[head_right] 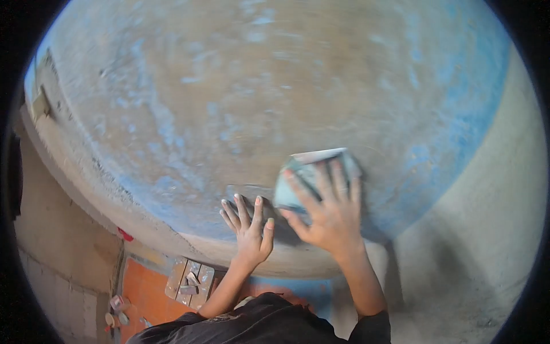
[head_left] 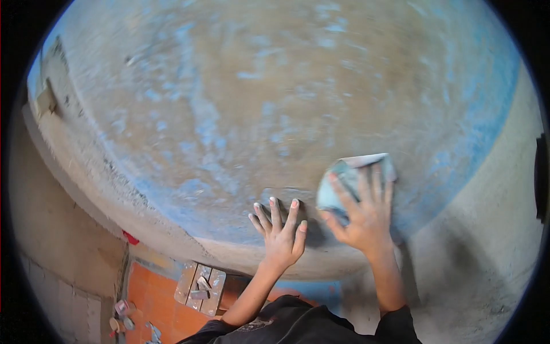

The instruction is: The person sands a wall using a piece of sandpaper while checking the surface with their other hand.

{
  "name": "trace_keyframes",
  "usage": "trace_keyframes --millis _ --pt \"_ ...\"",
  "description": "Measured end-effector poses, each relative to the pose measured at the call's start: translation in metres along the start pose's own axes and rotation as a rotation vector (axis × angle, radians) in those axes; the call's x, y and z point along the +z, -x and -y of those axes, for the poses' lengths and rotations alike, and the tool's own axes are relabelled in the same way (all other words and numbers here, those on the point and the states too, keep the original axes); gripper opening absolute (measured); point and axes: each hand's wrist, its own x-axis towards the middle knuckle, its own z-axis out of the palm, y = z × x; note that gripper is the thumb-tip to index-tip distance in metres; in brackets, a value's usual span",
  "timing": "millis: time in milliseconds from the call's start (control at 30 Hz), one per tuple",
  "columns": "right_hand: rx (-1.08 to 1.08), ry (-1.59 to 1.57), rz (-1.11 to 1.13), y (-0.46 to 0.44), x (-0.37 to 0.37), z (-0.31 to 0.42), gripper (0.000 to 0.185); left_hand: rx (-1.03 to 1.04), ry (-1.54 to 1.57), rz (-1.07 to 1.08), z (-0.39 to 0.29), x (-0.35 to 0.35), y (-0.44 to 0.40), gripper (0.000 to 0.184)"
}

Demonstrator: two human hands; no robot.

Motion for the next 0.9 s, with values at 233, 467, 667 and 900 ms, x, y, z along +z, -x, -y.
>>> trace_keyframes --millis 233,467,667,900 --pt "0.035 -0.030 -0.125 -0.052 0.010 0.068 0.067 0.004 -0.097 -0.069 0.065 -0.071 -0.025 0.059" --pt "0.182 -0.041 -0.282 -0.118 0.030 0.134 0.060 -0.131 0.058 -0.102 0.141 -0.133 -0.027 0.054" --pt "0.217 0.023 -0.289 -0.159 0.048 0.183 0.060 -0.121 0.041 -0.044 0.195 -0.169 -0.012 0.054" --pt "0.107 -0.063 0.025 -0.155 0.079 0.266 0.065 -0.030 -0.056 0.041 0.239 -0.157 0.021 0.051"
